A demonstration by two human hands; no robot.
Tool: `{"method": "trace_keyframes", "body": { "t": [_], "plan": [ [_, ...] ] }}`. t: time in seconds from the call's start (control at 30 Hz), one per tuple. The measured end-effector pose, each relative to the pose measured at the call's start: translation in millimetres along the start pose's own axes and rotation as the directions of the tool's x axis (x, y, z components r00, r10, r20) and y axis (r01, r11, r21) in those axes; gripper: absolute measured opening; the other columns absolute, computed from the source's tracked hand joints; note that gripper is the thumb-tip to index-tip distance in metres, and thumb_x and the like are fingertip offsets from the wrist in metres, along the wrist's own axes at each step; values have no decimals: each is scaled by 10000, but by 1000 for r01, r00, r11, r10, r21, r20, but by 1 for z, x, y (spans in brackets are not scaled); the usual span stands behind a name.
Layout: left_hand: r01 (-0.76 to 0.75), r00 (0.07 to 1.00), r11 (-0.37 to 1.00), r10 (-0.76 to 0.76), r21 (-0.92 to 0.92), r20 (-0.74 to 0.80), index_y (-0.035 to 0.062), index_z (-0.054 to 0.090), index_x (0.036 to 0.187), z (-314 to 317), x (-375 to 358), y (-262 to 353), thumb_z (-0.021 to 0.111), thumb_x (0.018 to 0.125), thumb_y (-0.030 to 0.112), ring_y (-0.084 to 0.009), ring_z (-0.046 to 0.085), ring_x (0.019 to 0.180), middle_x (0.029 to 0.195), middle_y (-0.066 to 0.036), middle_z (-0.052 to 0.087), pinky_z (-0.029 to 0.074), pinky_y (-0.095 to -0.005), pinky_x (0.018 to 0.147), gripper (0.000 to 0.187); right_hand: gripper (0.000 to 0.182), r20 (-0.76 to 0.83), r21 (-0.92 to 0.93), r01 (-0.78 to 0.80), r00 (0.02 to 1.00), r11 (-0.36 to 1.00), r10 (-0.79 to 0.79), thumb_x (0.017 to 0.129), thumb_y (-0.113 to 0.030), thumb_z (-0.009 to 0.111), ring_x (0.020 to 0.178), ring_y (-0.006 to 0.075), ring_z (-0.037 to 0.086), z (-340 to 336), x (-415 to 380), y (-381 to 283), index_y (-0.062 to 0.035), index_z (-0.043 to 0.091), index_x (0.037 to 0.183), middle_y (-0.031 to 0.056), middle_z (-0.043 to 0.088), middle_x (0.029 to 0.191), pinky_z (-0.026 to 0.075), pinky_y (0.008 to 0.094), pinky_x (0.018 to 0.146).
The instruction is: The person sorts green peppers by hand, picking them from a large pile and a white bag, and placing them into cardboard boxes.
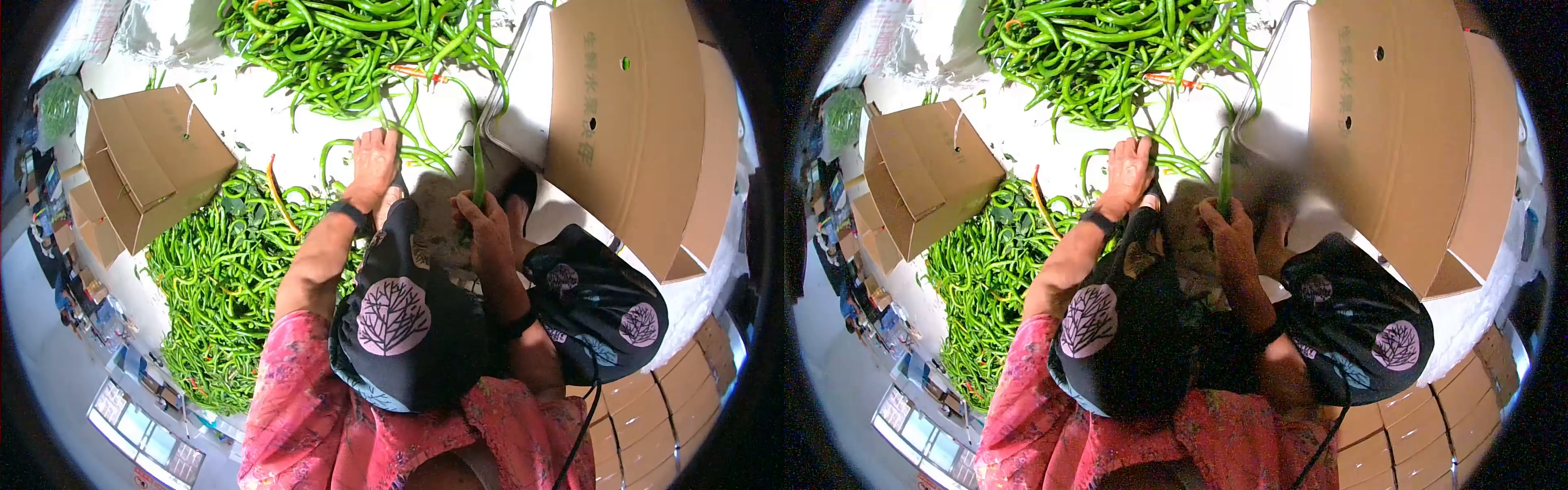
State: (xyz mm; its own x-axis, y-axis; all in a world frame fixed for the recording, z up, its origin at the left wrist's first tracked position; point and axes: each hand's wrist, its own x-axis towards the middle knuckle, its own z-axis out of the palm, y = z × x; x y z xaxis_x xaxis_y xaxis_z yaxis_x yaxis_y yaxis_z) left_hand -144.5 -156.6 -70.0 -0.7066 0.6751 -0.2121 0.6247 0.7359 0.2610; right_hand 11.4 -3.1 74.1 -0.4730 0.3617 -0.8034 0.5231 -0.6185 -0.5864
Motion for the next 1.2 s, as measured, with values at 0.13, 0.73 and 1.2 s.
{"method": "trace_keyframes", "body": {
  "t": [0.13, 0.73, 1.2],
  "plan": [
    [47, 997, 999, -47, -3, 57, 19, 541, 1074, -15, 17, -1, 741, 684, 207, -372, 541, 982, 1025, -182, 548, 468, -476, 821, 477, 204, -7, 52, -12, 1000, 999, 12, 894, -210, 665, 769, 130, 601, 2, -2, -4, -40, 620, 997, 43, 649, 884, 486, 273, 728],
    [-222, 964, 974, 225, 32, -142, 156, 607, 957, 62, -7, 32, 588, 773, 155, -259, 609, 843, 878, -51, 564, 499, -406, 711, 185, 166, -34, -77, 60, 997, 995, -63, 931, -161, 625, 800, 126, 580, 0, -5, -4, -27, 596, 1024, 68, 650, 943, 461, 272, 749],
    [214, 949, 786, -28, -580, 313, 6, 648, 1039, -144, -182, -82, 643, 862, 75, -317, 642, 877, 938, -159, 669, 514, -379, 789, 190, 160, 38, 27, 21, 999, 999, -22, 947, -172, 639, 766, 118, 606, -4, -2, 0, -45, 615, 1041, 51, 662, 903, 497, 257, 677]
  ]
}}
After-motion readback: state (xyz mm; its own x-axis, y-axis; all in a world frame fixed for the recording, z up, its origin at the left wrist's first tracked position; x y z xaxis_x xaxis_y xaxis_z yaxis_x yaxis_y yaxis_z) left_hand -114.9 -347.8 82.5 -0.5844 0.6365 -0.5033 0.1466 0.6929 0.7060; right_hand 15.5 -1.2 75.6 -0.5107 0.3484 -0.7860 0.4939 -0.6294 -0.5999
